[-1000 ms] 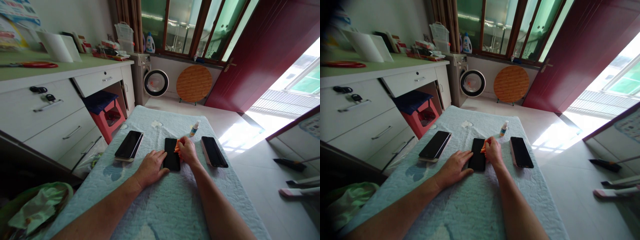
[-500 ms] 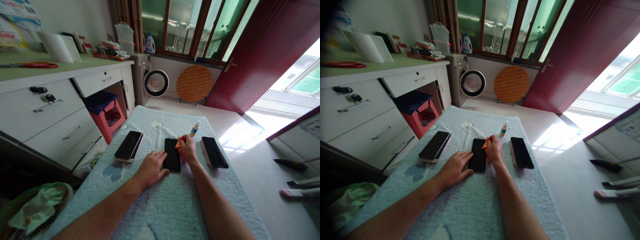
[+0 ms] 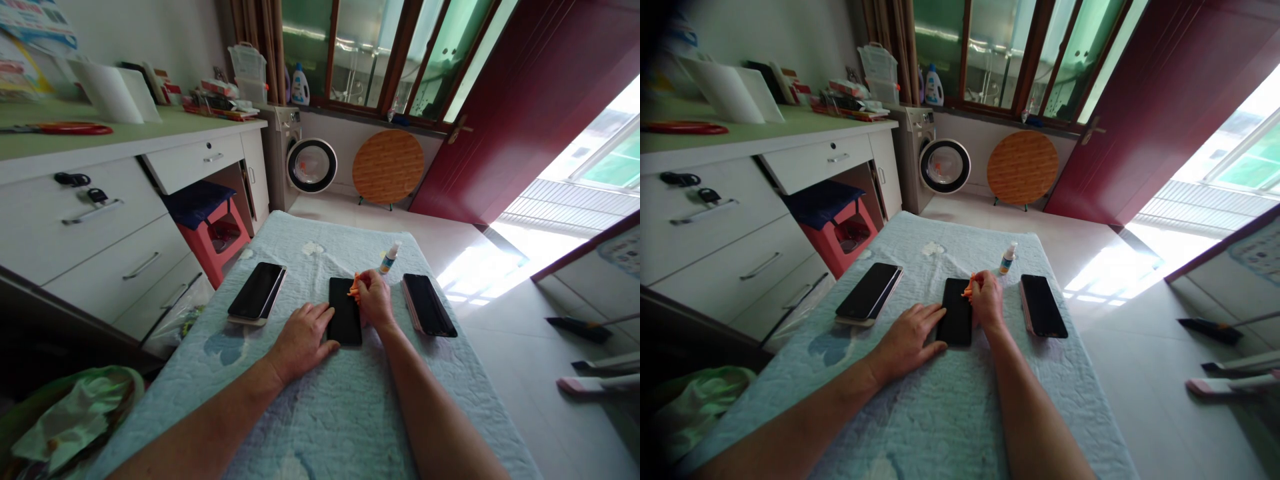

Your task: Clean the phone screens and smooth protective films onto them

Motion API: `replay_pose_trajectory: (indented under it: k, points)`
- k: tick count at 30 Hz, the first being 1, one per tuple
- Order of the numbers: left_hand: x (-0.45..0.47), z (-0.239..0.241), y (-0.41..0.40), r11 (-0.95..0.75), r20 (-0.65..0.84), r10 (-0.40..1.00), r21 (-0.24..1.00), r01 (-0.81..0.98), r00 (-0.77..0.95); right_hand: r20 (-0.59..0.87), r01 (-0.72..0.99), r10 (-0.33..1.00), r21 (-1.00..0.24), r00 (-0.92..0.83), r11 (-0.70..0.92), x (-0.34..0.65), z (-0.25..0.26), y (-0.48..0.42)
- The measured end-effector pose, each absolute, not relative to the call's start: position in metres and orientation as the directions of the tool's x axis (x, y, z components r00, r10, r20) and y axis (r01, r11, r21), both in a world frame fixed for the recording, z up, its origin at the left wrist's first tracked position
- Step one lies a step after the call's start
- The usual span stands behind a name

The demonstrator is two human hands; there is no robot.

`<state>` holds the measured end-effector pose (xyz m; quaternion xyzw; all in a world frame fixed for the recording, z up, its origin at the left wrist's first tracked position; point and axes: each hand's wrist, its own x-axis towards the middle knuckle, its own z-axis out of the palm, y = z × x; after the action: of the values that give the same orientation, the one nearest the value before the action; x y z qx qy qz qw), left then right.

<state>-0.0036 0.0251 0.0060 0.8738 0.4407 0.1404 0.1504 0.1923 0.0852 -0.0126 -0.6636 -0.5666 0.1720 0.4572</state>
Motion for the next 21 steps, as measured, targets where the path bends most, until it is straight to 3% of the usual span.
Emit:
replay_pose_trajectory:
  k: [8,21]
  points:
    - [-0.004,0.001,0.027,-0.553,0.123,0.822,0.406,0.728,0.556,0.32,0.798,0.929,-0.6,0.183,0.05,0.189,-0.014,0.076]
    - [-0.005,0.003,0.03,-0.585,0.108,0.797,0.383,0.715,0.594,0.236,0.756,0.941,-0.653,0.242,-0.03,0.189,-0.012,0.108]
